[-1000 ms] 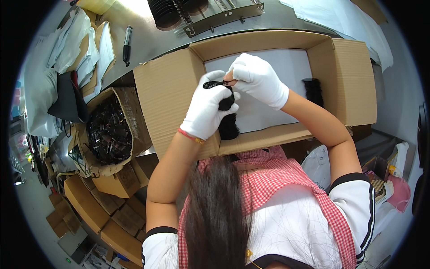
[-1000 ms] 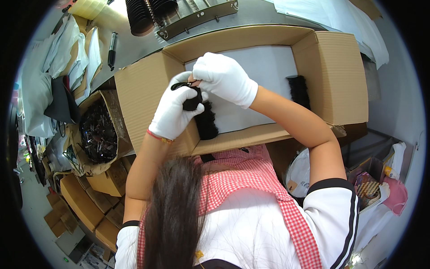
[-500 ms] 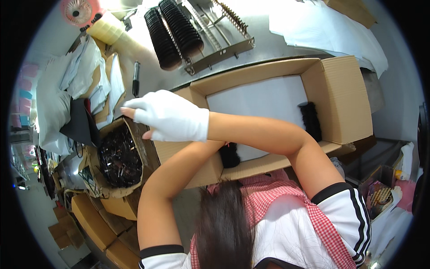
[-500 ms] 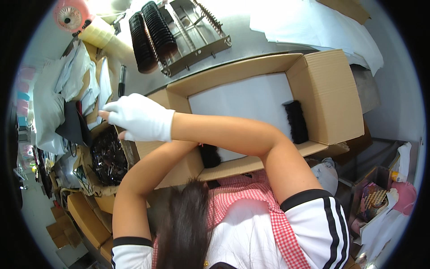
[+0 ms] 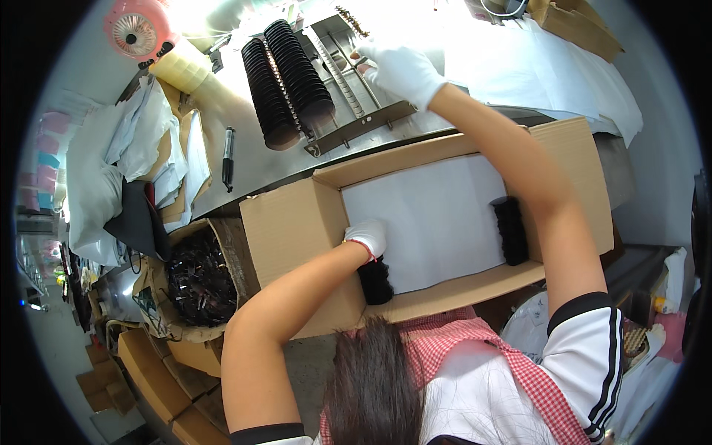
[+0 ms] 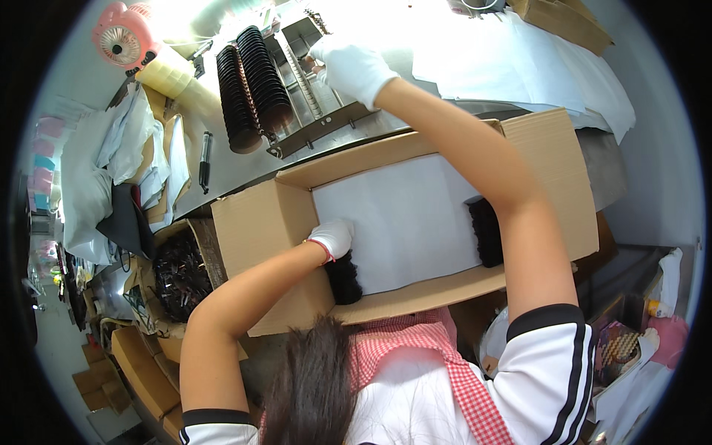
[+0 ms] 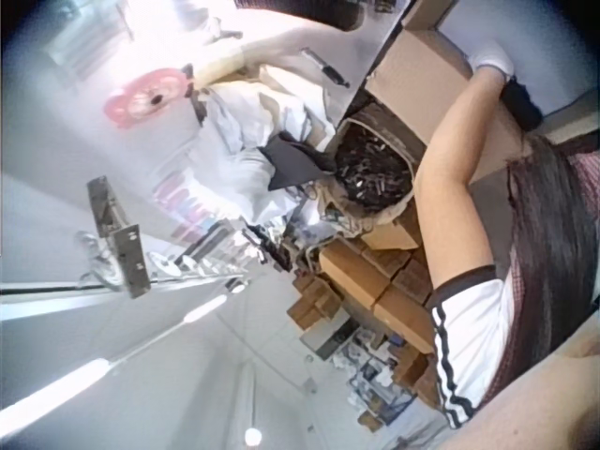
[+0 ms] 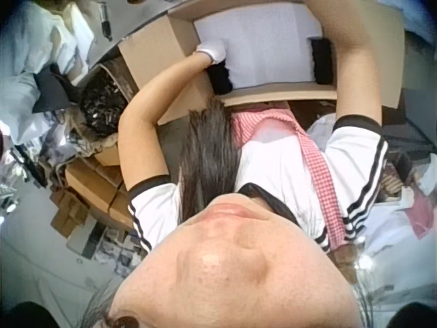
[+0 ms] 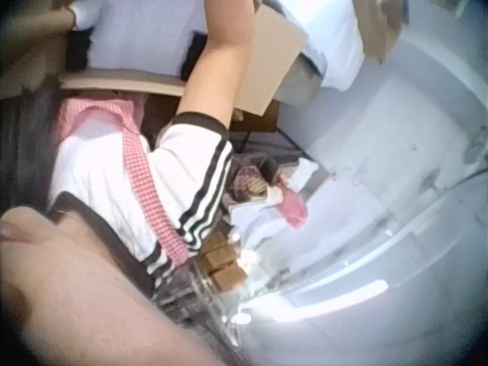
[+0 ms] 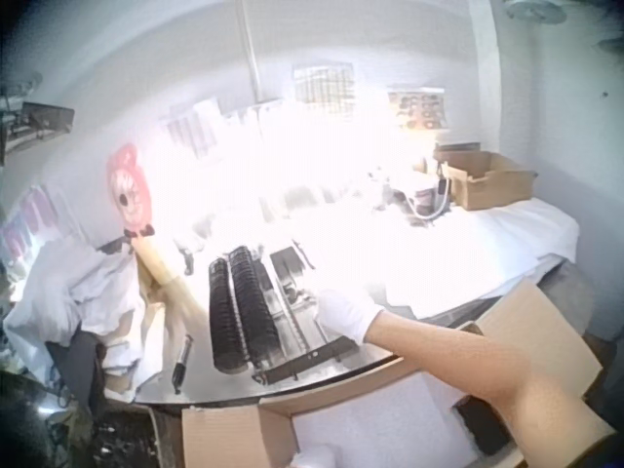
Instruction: The person repeatedly picks up black sunglasses from a cardboard box, places them into a metal rack, and then removes them to return to the box. This cycle continues throughout the clip without a visible final assembly or packaging state.
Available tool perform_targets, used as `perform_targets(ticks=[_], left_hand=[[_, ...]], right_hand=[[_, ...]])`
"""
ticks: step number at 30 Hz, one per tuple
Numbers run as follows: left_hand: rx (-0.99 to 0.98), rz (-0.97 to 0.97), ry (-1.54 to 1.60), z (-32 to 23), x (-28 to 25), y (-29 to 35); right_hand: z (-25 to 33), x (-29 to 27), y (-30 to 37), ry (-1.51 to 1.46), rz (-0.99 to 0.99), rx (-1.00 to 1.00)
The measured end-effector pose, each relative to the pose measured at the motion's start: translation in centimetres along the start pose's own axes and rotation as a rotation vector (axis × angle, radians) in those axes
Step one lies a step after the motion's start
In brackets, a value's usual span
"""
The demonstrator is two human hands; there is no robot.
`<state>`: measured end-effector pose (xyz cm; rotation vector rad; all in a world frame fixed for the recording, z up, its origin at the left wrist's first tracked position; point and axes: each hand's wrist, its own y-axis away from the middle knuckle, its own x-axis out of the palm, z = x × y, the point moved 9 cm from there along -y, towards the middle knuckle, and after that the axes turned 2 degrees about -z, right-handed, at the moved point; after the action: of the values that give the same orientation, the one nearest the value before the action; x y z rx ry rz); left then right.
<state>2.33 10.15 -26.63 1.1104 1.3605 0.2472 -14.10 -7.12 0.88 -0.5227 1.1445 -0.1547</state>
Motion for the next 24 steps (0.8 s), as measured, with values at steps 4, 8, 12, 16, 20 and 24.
perform_targets(ticks=[4,8,12,16,20,24], left_hand=[[0.018,-0.099,-0.01,-1.1,-2.5,2.1],[0.071,-0.173,0.294,-2.1,-4.8,4.1],[0.205,-0.335,0.442,-3.5,-6.5,6.3],[0.294,-0.375,0.661,-4.3,-6.9,8.1],[0.31,-0.407,0.762,-4.4,-7.7,9.2],[0.317,-0.504,0.829,-3.9,-9.5,10.4]], right_hand=[[-1.6,5.4,-5.8,0.439,0.42,-0.068],[-2.2,9.5,-9.5,0.612,0.529,-0.205],[-3.0,14.4,-12.0,0.685,0.665,-0.225],[-4.8,16.4,-14.3,0.562,0.705,-0.071],[-6.4,18.6,-14.6,0.468,0.806,-0.06],[-6.1,20.0,-15.7,0.338,0.945,-0.192]])
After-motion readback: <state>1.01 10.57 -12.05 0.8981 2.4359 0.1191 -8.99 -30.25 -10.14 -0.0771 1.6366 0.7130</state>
